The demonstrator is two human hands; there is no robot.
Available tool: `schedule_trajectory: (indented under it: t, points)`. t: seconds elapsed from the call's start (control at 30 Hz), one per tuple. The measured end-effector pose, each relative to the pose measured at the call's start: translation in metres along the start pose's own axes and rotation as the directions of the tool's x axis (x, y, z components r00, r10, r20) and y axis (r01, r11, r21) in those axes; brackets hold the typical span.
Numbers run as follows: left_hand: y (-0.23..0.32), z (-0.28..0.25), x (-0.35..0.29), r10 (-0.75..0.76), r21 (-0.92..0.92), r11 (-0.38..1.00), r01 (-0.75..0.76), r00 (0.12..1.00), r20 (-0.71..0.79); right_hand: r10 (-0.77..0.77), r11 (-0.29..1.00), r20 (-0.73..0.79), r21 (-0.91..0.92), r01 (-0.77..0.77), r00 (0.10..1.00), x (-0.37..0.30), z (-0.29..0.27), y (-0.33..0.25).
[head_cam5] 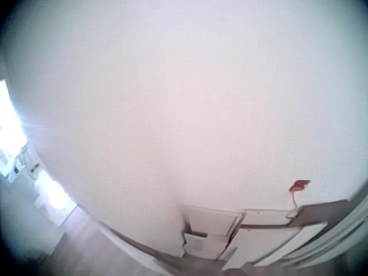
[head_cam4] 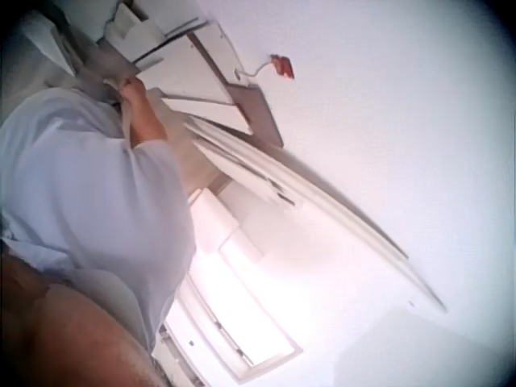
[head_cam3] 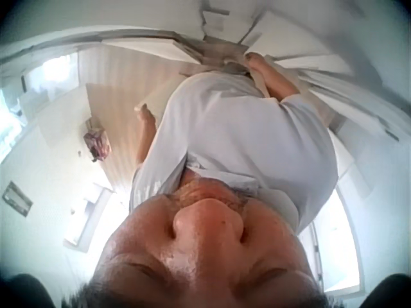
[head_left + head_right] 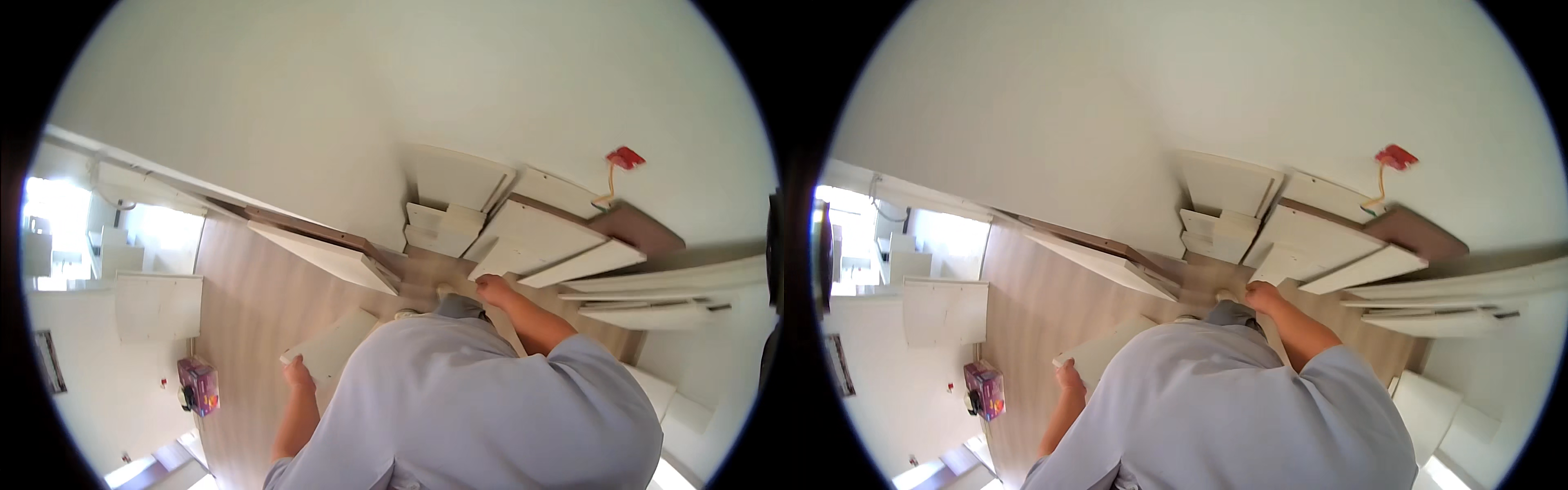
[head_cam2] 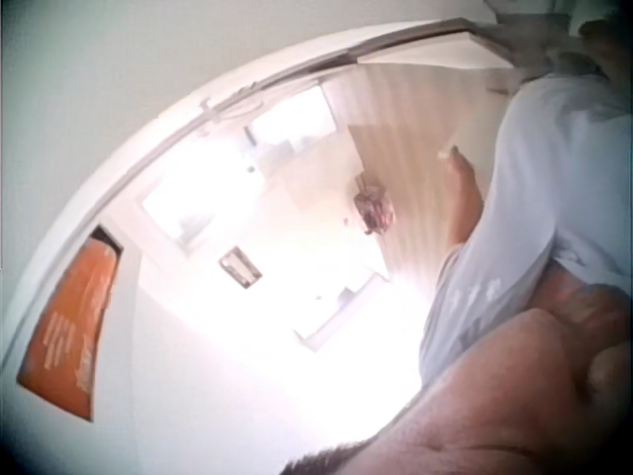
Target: The person picks up several white wooden boards from the floor and carries them to a workspace. The person then uses an electric drill to drive screws into the boards to begin assembling a cabinet structure.
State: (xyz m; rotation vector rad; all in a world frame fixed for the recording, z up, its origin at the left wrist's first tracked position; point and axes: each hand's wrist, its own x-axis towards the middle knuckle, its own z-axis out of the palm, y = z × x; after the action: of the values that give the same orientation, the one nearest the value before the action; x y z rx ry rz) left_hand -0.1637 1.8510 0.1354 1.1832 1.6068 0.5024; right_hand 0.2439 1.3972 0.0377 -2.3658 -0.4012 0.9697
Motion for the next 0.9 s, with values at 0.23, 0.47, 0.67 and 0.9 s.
schedule_trajectory:
  t: [0.23, 0.47, 0.67, 0.9]
  points:
    - [0.018, -0.004, -0.028, -0.001, 0.159, 0.987, 0.016, 0.996, -0.094, -0.062, 0.897, 0.247, -0.411, 0.162, 0.967, 0.049, -0.032, 0.080]
    - [0.078, 0.017, -0.025, -0.175, 0.385, 0.896, 0.220, 0.973, -0.149, -0.084, 0.632, 0.455, -0.663, 0.400, 0.886, 0.056, -0.082, 0.156]
    - [-0.007, -0.038, 0.017, -0.137, 0.379, 0.904, 0.200, 0.973, -0.186, -0.060, 0.671, 0.535, -0.603, 0.431, 0.843, 0.094, -0.057, 0.086]
    - [-0.008, -0.091, 0.011, -0.316, 0.260, 0.912, 0.318, 0.947, -0.049, -0.040, 0.849, 0.447, -0.456, 0.266, 0.893, 0.144, 0.044, -0.121]
